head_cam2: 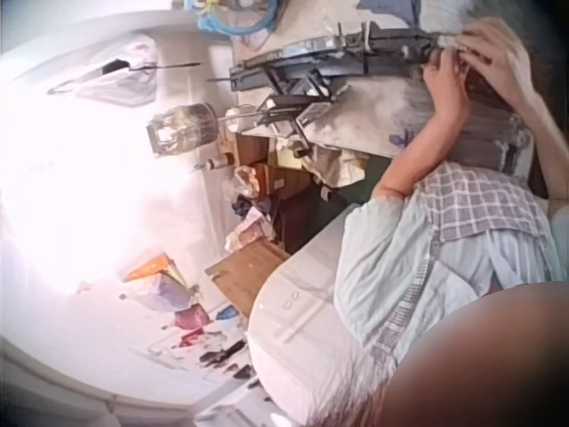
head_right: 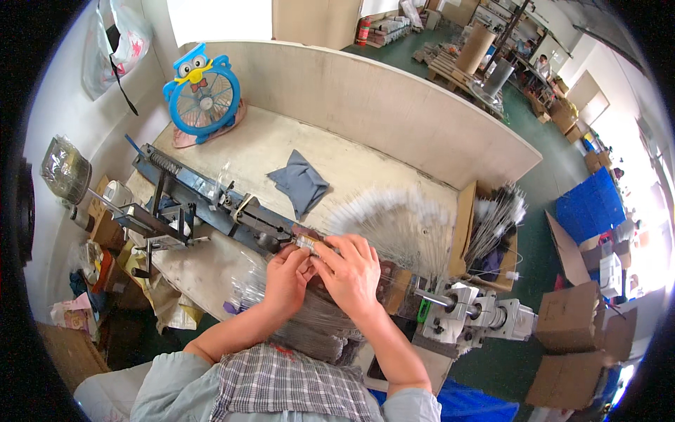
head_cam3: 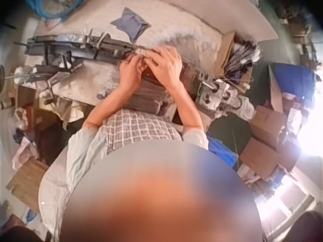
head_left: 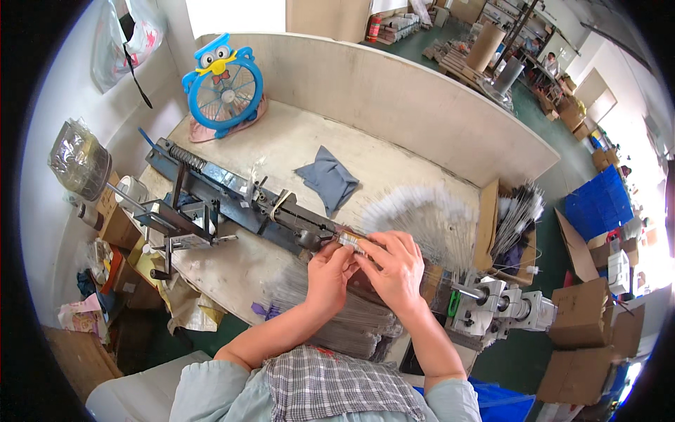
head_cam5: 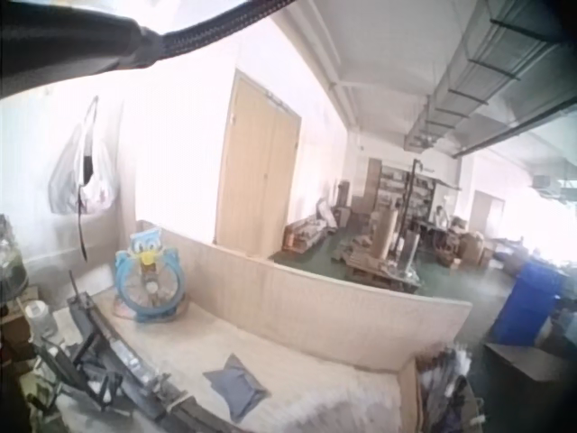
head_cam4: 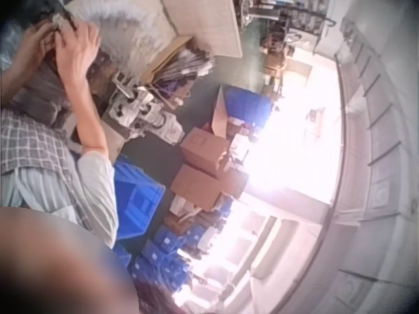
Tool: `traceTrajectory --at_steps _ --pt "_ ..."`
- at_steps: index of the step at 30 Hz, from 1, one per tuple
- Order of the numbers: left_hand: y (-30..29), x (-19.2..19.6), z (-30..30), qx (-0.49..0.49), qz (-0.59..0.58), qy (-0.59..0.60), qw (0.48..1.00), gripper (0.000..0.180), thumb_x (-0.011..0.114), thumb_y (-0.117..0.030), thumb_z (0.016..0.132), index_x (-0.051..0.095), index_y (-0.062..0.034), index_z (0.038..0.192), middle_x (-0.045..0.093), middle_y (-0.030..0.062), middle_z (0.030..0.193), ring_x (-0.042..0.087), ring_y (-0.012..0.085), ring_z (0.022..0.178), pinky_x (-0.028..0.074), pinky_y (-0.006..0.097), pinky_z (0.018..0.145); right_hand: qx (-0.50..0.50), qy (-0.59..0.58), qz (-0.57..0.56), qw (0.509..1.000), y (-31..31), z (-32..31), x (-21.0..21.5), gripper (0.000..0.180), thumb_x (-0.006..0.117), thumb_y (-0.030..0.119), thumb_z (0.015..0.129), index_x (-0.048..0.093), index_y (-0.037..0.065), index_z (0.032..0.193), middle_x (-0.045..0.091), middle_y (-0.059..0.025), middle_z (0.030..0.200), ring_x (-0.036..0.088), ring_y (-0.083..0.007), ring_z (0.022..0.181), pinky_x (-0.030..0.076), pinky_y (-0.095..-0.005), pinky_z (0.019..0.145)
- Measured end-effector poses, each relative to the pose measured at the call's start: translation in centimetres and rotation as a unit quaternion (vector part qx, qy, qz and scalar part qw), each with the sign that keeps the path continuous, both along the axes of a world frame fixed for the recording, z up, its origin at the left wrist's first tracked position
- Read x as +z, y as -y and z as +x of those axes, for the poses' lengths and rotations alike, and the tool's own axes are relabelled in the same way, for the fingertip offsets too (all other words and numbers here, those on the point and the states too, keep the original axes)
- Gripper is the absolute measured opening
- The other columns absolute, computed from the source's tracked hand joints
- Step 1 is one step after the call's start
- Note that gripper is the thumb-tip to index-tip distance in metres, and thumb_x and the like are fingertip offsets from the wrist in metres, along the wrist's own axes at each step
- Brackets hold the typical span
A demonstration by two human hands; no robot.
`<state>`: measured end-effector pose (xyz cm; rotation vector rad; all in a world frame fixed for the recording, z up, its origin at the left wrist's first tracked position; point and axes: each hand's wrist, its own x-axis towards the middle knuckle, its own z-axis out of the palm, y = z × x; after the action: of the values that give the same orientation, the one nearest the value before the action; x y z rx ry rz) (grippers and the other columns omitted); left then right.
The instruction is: Feeding filament bristles into an automated assembly machine.
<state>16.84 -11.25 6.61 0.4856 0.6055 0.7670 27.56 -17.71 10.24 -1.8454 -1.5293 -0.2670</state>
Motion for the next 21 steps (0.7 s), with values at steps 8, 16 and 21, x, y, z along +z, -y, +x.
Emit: traceTrajectory --at_steps 8,16,21 --pt "0.3 -0.4 -0.1 0.014 -0.029 0.014 0.999 0.005 0.055 -0.010 0.089 0.056 -0.0065 0.092 0.062 0.0031 0.091 0.061 0.0122 0.084 0.049 0.029 0.077 -0.020 0.001 0.025 1.000 -0.4 -0.7 -0.6 0.024 0.075 0.015 0.065 0.070 0.011 0.088 0.064 -0.0007 0.091 0.058 -0.0217 0.089 0.045 -0.0351 0.075" --pt "0.1 -0.2 0.1 0.005 -0.016 0.007 1.000 0.009 0.055 -0.011 0.089 0.056 -0.0057 0.095 0.062 0.0028 0.095 0.061 0.0125 0.086 0.049 0.028 0.077 -0.014 0.009 0.021 1.000 -0.3 -0.2 -0.6 0.021 0.074 0.017 0.068 0.070 0.015 0.089 0.063 0.0022 0.092 0.057 -0.0186 0.090 0.044 -0.0342 0.072" --pt "-0.2 -0.2 0.1 -0.003 -0.032 0.005 0.999 0.019 0.051 -0.023 0.091 0.054 -0.0065 0.099 0.061 0.0042 0.095 0.060 0.0152 0.089 0.047 0.032 0.082 -0.014 0.017 0.022 1.000 -0.3 -0.1 0.1 0.021 0.075 0.018 0.067 0.070 0.011 0.086 0.063 0.0001 0.089 0.058 -0.0212 0.088 0.045 -0.0340 0.073"
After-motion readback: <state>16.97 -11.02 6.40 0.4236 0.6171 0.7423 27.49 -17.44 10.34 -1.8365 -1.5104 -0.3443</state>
